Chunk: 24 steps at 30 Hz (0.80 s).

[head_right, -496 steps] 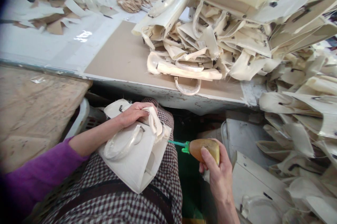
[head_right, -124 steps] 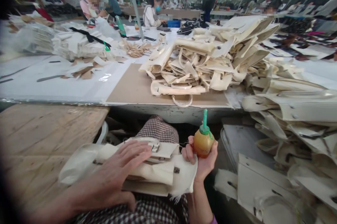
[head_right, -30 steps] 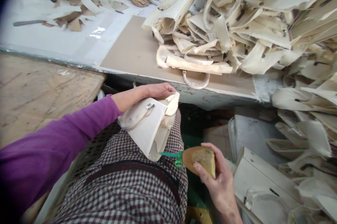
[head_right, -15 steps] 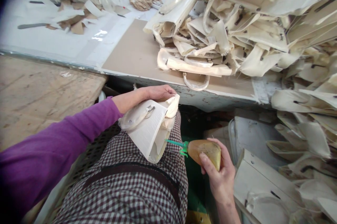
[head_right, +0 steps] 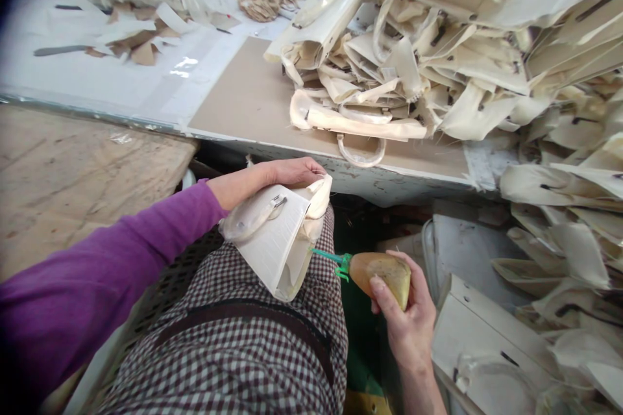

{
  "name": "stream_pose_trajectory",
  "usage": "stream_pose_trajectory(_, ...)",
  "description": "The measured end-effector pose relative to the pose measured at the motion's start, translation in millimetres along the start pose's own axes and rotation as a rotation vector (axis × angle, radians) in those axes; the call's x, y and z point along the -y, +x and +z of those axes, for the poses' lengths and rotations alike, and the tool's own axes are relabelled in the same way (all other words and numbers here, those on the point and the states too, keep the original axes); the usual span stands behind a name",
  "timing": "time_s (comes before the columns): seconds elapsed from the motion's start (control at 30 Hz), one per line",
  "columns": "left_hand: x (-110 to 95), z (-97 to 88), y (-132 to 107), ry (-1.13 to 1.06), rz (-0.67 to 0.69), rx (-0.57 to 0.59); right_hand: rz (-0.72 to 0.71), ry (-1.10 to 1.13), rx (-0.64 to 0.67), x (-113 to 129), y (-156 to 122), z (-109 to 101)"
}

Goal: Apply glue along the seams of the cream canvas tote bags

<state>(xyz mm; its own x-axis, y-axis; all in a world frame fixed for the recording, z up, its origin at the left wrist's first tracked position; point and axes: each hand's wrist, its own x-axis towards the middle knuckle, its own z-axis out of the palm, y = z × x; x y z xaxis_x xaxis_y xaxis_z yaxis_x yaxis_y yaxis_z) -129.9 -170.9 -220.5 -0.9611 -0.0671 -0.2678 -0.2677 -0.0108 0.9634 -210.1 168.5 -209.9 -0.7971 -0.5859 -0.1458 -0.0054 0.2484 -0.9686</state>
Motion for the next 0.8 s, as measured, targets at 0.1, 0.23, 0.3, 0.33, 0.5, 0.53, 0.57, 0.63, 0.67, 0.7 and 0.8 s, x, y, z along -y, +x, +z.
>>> stream_pose_trajectory(0.1,-2,0.6,-1,-0.005,-0.012,-0.014,-0.04,-0.034,-0.01,2,6,2)
stream_pose_trajectory(0.23,-1,0.4,-1,0.002,-0.005,-0.018,-0.039,-0.1,0.006,9,9,3)
stream_pose_trajectory(0.3,0,-0.1,-1,0.021,0.0,-0.01,-0.035,-0.131,0.027,11,8,1)
stream_pose_trajectory(0.33,1,-0.4,-1,0.032,0.003,-0.005,-0.034,-0.151,0.04,12,7,0)
stream_pose_trajectory(0.5,4,-2.4,0,0.073,0.022,0.002,0.016,-0.208,0.138,14,-4,-6)
stream_pose_trajectory(0.53,4,-2.5,0,0.073,0.02,0.002,0.034,-0.207,0.156,15,-7,-6)
stream_pose_trajectory(0.57,4,-2.5,0,0.07,0.018,0.001,0.05,-0.205,0.166,15,-9,-5)
stream_pose_trajectory(0.63,4,-2.1,0,0.062,0.015,0.002,0.075,-0.199,0.15,16,-11,-4)
stream_pose_trajectory(0.67,4,-1.9,0,0.058,0.013,0.002,0.074,-0.193,0.128,15,-11,-3)
stream_pose_trajectory(0.7,4,-1.7,0,0.055,0.012,0.001,0.063,-0.188,0.105,14,-10,-2)
stream_pose_trajectory(0.8,3,-1.9,0,0.046,0.014,0.001,0.005,-0.177,0.075,7,-6,-4)
